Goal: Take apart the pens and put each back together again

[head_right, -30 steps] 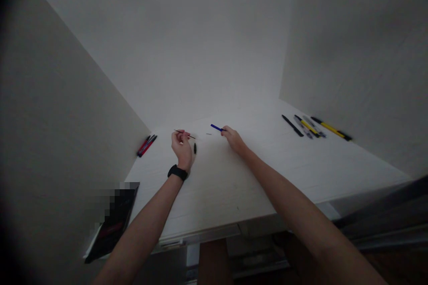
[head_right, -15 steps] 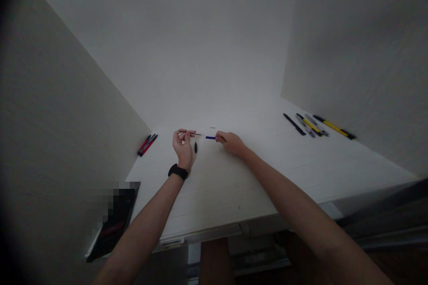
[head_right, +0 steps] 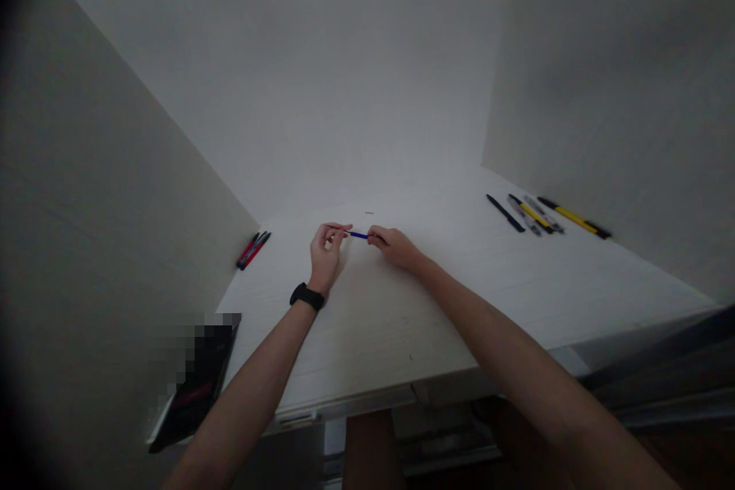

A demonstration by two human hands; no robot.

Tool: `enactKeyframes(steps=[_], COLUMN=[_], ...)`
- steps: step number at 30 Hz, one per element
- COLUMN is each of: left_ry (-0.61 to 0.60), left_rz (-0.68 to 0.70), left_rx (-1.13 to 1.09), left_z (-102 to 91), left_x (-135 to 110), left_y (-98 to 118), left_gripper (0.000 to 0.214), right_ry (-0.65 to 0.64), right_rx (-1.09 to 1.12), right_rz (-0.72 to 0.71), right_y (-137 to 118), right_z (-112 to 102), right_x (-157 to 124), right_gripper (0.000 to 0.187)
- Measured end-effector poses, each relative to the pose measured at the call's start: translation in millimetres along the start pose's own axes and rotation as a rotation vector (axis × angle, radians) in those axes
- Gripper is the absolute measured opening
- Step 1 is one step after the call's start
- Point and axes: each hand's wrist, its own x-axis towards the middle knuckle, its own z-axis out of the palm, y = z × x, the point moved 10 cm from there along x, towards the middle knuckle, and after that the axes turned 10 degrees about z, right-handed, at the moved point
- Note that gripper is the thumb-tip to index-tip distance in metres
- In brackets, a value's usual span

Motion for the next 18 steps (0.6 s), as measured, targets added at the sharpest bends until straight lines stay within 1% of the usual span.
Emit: enactKeyframes(steps=[5,8,11,16,18], left_ry=[-0.203,-0.289,-0.300,-0.245,-0.243], left_rz=[0.040,0.107,0.146,0.120,0.110], left_rx=[0.130,0.213,0.261,0.206,0.182], left_z=[19.9,28.9,30.3,25.2,25.3], left_x=[-2.6,-5.2,-6.4,-5.7,-5.8], left_y=[1.2,3.3,2.3,-5.0,-6.7], left_gripper=[0.027,0.027,0.026,0.025,0.023], right_ry=[-0.035,-0.052,-0.083,-0.041,-0.037], right_rx=[0.208,0.324,0.448,0.633,0.702], right_rz=[0.014,0.036,0.095,0.142,0.151], right_y=[-1.0,1.3,9.0,22.9,26.3], right_z=[-1.5,-3.4,-1.7,-5.9,-6.8], right_x=[0.0,1.3,3.7,7.1,7.3], right_gripper=[0.022,0.027,0.030,0.035,0.039])
